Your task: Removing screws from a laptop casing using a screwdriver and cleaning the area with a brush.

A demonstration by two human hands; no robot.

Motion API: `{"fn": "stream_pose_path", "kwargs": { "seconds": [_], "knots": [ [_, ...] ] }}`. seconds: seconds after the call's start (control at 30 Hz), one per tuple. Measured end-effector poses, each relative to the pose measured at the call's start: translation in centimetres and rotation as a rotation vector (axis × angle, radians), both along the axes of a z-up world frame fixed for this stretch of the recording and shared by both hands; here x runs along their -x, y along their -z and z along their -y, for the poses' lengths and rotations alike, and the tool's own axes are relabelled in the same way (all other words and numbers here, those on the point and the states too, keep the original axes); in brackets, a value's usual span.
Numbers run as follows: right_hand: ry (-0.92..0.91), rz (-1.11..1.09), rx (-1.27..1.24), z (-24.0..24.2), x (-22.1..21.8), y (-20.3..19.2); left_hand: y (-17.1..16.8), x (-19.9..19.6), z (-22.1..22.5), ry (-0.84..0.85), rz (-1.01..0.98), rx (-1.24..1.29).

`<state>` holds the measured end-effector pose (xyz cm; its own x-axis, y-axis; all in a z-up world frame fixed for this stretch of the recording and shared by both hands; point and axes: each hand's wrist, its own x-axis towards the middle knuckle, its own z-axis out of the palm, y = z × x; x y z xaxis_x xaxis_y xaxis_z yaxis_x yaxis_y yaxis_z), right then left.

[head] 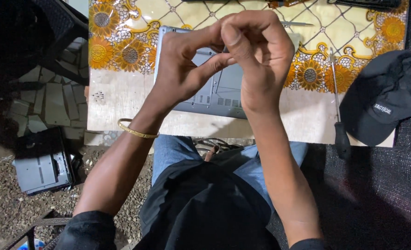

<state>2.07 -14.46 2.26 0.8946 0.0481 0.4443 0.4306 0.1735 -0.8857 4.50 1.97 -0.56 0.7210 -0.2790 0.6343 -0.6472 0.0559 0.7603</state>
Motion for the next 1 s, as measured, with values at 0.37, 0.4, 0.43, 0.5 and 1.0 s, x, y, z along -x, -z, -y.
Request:
{"fn": "stream_pose_path", "kwargs": {
  "seconds": [0.37, 0.4, 0.43, 0.5, 1.0],
  "knots": [
    [-0.093, -0.015, 0.049, 2.1, -0.5, 0.5, -2.0, 1.8, 0.8, -0.023, -0.03, -0.057],
    [-0.143, -0.073, 0.021, 2.5, -0.7, 0.6, -2.8, 2.0, 0.3, 0.085, -0.105, -0.077],
    [-0.143, -0.069, 0.023, 2.6, -1.0, 0.6, -2.6, 1.7, 0.4, 0.085, -0.1, -0.076],
    [-0.182, -0.041, -0.024, 2.6, -1.1, 1.0, -1.9, 1.6, 0.3, 0.04, -0.084, -0.064],
    [0.007, 0.12, 0.239, 3.5, -0.4, 2.7, -1.8, -0.3, -1.1, 0.219, -0.245, -0.022]
  ]
}}
